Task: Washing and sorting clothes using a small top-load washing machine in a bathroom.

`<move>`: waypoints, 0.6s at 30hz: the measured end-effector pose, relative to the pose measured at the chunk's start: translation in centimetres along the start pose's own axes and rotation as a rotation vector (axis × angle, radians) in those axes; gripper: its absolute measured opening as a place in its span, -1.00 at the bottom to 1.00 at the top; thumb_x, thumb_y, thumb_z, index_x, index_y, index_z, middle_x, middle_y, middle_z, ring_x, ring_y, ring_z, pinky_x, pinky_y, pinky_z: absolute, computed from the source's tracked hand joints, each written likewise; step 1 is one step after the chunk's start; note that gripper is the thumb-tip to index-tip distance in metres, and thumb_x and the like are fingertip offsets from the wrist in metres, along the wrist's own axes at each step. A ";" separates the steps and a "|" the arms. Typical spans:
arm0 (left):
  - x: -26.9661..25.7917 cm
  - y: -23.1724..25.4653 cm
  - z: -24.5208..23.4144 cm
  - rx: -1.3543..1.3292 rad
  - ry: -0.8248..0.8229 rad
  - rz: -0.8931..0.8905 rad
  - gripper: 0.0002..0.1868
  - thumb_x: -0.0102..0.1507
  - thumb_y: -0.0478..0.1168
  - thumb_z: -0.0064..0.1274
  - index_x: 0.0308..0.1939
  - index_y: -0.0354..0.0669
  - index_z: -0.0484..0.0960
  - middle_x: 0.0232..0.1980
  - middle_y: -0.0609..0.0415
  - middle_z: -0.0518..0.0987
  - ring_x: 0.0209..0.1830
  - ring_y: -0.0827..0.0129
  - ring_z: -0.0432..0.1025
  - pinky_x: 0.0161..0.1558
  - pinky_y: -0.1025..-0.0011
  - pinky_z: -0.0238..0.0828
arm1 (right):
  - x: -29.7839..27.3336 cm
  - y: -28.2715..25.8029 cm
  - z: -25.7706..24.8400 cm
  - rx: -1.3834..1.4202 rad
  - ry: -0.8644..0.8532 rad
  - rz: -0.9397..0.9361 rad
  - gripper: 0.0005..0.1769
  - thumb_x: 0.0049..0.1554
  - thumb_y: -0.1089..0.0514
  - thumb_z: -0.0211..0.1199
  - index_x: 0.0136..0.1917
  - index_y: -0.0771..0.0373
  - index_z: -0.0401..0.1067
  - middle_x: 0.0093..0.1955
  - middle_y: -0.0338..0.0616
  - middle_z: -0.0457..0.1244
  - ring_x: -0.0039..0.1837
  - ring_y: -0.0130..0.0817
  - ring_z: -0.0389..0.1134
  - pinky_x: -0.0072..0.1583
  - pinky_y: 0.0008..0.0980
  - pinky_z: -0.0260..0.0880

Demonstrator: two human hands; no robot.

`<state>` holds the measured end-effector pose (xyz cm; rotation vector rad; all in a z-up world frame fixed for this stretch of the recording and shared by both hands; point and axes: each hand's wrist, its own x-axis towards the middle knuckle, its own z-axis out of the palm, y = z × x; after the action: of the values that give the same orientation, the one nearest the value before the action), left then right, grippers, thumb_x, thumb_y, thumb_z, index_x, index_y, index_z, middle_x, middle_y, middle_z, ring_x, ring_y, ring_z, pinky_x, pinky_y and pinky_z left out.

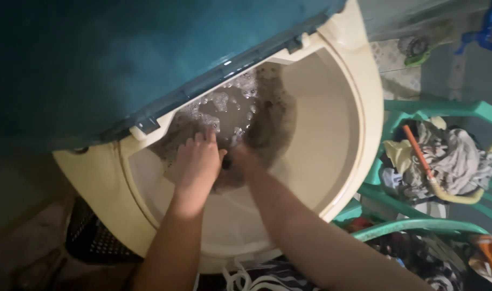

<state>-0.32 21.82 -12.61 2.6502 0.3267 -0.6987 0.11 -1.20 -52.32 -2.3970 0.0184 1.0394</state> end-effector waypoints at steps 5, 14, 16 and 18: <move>-0.3 -0.2 -0.6 0.011 0.164 0.041 -0.23 0.16 0.06 0.25 0.35 -0.23 0.41 -0.08 -0.09 0.61 -0.11 0.05 0.54 -0.12 0.12 0.48 | 5.2 3.0 2.9 0.012 -0.375 -0.414 -0.43 0.04 -0.07 0.29 0.27 0.22 0.49 0.18 0.09 0.42 0.17 -0.05 0.44 0.26 -0.09 0.40; 0.1 -0.3 0.8 0.065 0.124 -0.022 -0.17 0.13 0.09 0.26 0.40 -0.16 0.38 -0.08 -0.04 0.60 -0.10 0.09 0.52 -0.14 0.11 0.45 | 8.0 -2.7 -8.1 -0.044 0.393 0.195 -0.59 0.23 -0.06 0.13 0.13 0.25 0.58 0.16 0.18 0.44 0.17 -0.03 0.48 0.25 -0.05 0.44; 0.1 -0.4 0.9 0.070 0.124 -0.021 -0.16 0.13 0.10 0.26 0.40 -0.17 0.38 -0.07 -0.05 0.60 -0.10 0.08 0.52 -0.14 0.10 0.45 | 1.7 0.7 -10.0 -0.042 0.340 0.156 -0.59 0.21 -0.05 0.15 0.14 0.25 0.56 0.17 0.19 0.43 0.18 -0.02 0.47 0.25 -0.05 0.44; 0.4 -0.4 0.6 0.073 0.136 -0.024 -0.16 0.13 0.10 0.25 0.41 -0.17 0.38 -0.07 -0.05 0.60 -0.10 0.07 0.52 -0.13 0.09 0.44 | 2.7 -3.8 -5.6 -0.040 0.236 0.063 -0.58 0.18 -0.04 0.20 0.18 0.26 0.52 0.18 0.19 0.41 0.19 -0.01 0.45 0.25 -0.06 0.42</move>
<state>-0.40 21.95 -13.42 2.7746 0.3784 -0.5483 6.58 -0.02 -49.28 -2.5576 0.1580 0.7850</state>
